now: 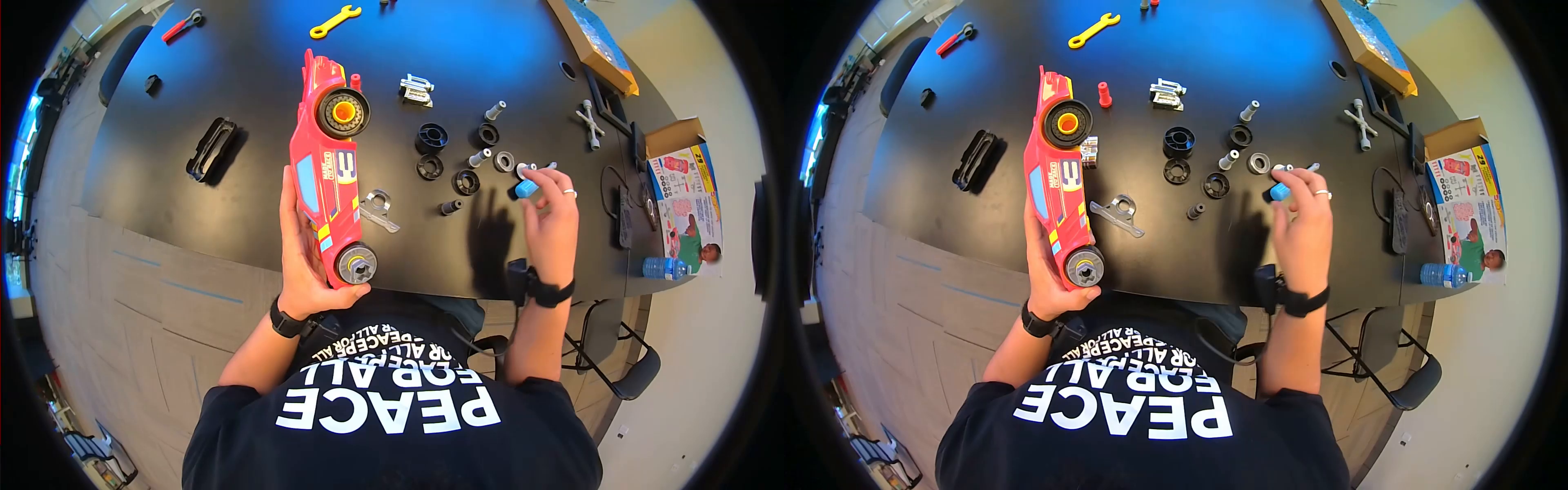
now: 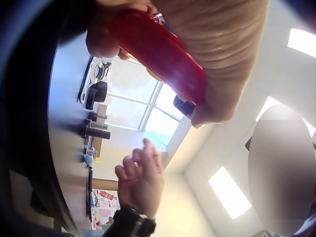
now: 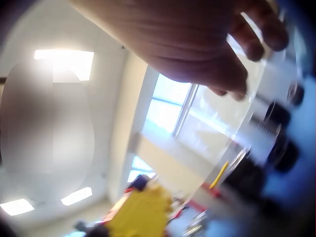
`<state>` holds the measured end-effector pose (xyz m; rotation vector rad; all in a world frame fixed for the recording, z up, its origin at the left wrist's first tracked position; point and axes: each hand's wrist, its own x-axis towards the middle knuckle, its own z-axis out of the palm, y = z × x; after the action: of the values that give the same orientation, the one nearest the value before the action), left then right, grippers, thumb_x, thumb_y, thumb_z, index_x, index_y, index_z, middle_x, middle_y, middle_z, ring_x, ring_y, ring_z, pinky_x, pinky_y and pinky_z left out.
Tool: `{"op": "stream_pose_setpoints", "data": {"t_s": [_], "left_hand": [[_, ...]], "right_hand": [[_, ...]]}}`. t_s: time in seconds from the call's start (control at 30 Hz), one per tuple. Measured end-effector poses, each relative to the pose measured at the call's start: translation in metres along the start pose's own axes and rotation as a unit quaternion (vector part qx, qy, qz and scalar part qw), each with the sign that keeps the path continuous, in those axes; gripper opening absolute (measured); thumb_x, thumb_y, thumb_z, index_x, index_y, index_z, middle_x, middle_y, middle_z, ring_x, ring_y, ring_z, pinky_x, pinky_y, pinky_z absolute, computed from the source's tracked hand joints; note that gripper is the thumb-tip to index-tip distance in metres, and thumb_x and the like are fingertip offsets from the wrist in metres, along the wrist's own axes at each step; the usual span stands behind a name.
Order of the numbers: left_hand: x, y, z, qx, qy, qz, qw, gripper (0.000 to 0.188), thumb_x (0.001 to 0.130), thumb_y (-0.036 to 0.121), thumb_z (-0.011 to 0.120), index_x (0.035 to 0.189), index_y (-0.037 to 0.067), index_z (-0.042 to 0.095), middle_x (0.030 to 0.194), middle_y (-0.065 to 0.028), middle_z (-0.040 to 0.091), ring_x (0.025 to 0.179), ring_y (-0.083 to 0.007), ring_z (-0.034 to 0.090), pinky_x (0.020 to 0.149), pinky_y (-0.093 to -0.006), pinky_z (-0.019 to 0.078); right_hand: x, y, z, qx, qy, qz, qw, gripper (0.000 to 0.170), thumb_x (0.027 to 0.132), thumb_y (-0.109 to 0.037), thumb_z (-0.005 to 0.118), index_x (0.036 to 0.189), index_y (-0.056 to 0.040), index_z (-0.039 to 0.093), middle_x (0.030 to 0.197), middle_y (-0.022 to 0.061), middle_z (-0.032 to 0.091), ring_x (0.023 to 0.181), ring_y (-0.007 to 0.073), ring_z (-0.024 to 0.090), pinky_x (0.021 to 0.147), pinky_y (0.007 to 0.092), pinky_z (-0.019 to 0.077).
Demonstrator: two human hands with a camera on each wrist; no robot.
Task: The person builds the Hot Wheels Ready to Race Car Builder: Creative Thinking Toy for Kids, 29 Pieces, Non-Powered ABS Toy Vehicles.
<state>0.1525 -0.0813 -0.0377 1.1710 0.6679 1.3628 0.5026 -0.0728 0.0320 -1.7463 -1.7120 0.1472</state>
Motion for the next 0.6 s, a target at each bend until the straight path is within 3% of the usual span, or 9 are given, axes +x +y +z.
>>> {"op": "stream_pose_setpoints", "data": {"t_s": [0.1,0.17,0.3,0.33,0.4,0.47,0.57,0.6], "left_hand": [[0.001,0.0,0.0,-0.003,-0.009,-0.002,1.0,0.159,0.066,0.026,0.104,0.178,0.009,-0.007,0.177,-0.0174,0.026,0.158,-0.0295,0.043,0.128,-0.0447,0.04],[0.001,-0.001,0.0,-0.009,-0.006,-0.007,1.0,0.159,0.066,0.026,0.104,0.178,0.009,-0.008,0.177,-0.0174,0.026,0.158,-0.0295,0.043,0.128,-0.0449,0.0399],[0.002,-0.005,-0.005,0.024,-0.022,0.03,0.999,0.16,0.066,0.024,0.104,0.178,0.009,-0.009,0.177,-0.0174,0.025,0.158,-0.0298,0.043,0.128,-0.0455,0.0398],[0.002,-0.005,-0.006,0.027,-0.016,0.031,0.999,0.16,0.066,0.024,0.104,0.178,0.009,-0.009,0.177,-0.0174,0.025,0.158,-0.0298,0.043,0.128,-0.0455,0.0398],[0.004,-0.006,-0.004,0.037,-0.017,0.055,0.998,0.16,0.066,0.024,0.104,0.178,0.009,-0.01,0.178,-0.0178,0.024,0.159,-0.0304,0.042,0.128,-0.0457,0.04],[0.004,-0.007,-0.003,0.044,-0.014,0.055,0.997,0.16,0.066,0.023,0.104,0.178,0.009,-0.01,0.178,-0.0185,0.023,0.158,-0.031,0.042,0.128,-0.046,0.04],[0.004,-0.01,0.001,0.08,0.002,0.086,0.993,0.161,0.065,0.021,0.103,0.178,0.009,-0.011,0.177,-0.0194,0.023,0.158,-0.0317,0.043,0.128,-0.0466,0.0407],[0.004,-0.01,0.003,0.08,0.011,0.086,0.993,0.161,0.065,0.02,0.103,0.178,0.009,-0.011,0.177,-0.02,0.023,0.157,-0.0321,0.043,0.128,-0.0469,0.0412]], "right_hand": [[0.006,0.037,-0.005,-0.043,-0.027,-0.029,0.998,0.051,0.084,0.017,0.071,0.127,-0.0095,0.077,0.129,0.0113,0.069,0.106,0.0327,0.069,0.085,0.0394,0.0569],[0.007,0.058,0.002,-0.08,-0.059,-0.096,0.99,0.048,0.082,0.015,0.073,0.124,-0.0088,0.077,0.125,0.0114,0.072,0.107,0.0345,0.068,0.089,0.0426,0.0571],[0.011,0.047,-0.009,-0.1,-0.037,-0.16,0.981,0.039,0.08,0.008,0.081,0.115,-0.0066,0.075,0.116,0.0107,0.074,0.106,0.037,0.068,0.094,0.0451,0.0571],[0.011,0.04,-0.016,-0.092,-0.018,-0.141,0.986,0.034,0.084,0.007,0.082,0.114,-0.0039,0.073,0.114,0.0111,0.073,0.104,0.0315,0.07,0.086,0.0405,0.0594],[0.003,0.019,-0.033,0.031,0.056,-0.088,0.994,0.031,0.09,0.002,0.084,0.119,-0.0001,0.072,0.117,0.0121,0.07,0.1,0.0247,0.071,0.073,0.0346,0.0593],[-0.007,-0.02,-0.049,0.119,0.128,-0.101,0.979,0.029,0.098,-0.005,0.083,0.123,0.0028,0.072,0.121,0.0154,0.066,0.096,0.0223,0.069,0.066,0.0292,0.0575],[-0.027,-0.046,-0.076,0.245,0.082,-0.224,0.94,0.038,0.1,-0.022,0.085,0.128,0.0003,0.073,0.119,0.0195,0.065,0.091,0.0229,0.069,0.067,0.0299,0.0577],[-0.029,-0.061,-0.074,0.263,0.087,-0.249,0.928,0.037,0.098,-0.025,0.087,0.125,-0.0027,0.075,0.112,0.0166,0.068,0.089,0.0209,0.069,0.067,0.0296,0.0564]]}}
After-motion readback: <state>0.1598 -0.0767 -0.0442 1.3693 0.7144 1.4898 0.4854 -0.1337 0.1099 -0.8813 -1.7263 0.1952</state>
